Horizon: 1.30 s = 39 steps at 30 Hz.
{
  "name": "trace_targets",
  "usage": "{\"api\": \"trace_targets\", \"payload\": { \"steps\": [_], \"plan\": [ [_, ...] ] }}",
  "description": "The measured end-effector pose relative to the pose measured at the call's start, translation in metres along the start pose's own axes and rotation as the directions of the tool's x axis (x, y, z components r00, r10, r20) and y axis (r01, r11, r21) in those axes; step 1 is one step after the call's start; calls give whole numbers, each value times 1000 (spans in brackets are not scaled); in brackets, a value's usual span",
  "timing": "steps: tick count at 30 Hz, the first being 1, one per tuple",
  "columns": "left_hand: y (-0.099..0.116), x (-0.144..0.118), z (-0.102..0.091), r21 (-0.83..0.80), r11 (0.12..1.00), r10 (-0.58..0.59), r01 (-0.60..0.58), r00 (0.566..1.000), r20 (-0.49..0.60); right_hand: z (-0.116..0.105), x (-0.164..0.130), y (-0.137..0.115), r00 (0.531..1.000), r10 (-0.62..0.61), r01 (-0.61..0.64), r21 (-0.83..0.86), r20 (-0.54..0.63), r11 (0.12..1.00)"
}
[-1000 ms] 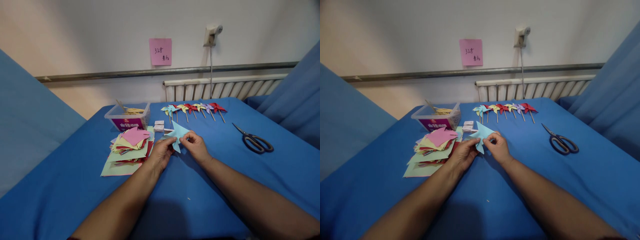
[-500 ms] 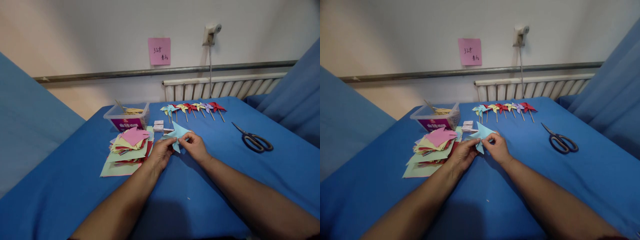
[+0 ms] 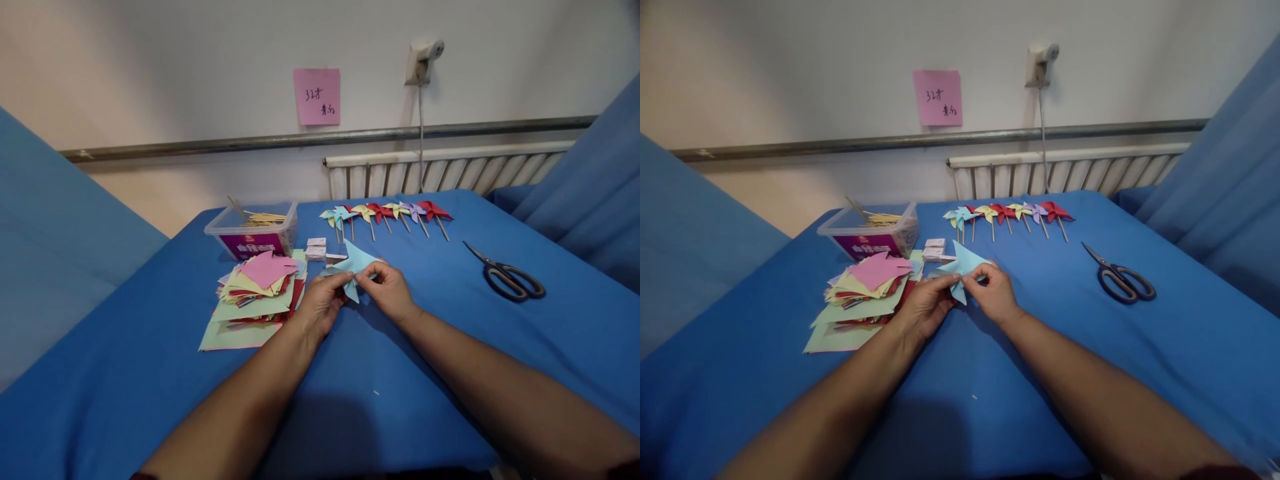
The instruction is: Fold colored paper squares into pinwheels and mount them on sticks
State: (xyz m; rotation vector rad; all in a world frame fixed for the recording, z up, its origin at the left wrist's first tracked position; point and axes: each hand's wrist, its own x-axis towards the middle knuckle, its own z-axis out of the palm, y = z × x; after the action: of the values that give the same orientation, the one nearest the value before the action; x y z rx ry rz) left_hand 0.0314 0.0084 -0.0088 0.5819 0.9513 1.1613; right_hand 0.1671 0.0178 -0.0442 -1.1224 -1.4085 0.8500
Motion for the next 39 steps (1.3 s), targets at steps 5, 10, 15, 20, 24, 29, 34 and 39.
{"api": "trace_targets", "payload": {
  "steps": [5,10,15,20,24,29,34,39],
  "plan": [
    [-1,0,0,24,1000,10,-9,1000,-17,0,0,1,1000,-4,4,12,0,1000],
    [-2,2,-2,34,999,15,-14,999,-35,1,-1,0,1000,6,-6,23,-1,1000],
    [0,1,-1,34,999,16,-15,1000,-20,1,0,1,1000,7,-7,8,-7,1000],
    [0,-1,1,45,999,16,-15,1000,-6,2,-1,1,1000,7,-7,18,1,1000],
    [2,-1,0,65,997,40,-39,999,-3,0,-2,-5,999,34,-34,64,-1,997],
    [8,-1,-3,148,989,-4,-1,999,34,-12,6,-18,989,129,-99,326,-71,940],
    [14,-6,-3,248,967,-100,62,985,144,-24,12,-23,929,263,-353,408,262,842],
    [14,-6,-6,395,916,-154,72,971,181,-29,9,-21,870,265,-415,327,416,849]
  ]
}}
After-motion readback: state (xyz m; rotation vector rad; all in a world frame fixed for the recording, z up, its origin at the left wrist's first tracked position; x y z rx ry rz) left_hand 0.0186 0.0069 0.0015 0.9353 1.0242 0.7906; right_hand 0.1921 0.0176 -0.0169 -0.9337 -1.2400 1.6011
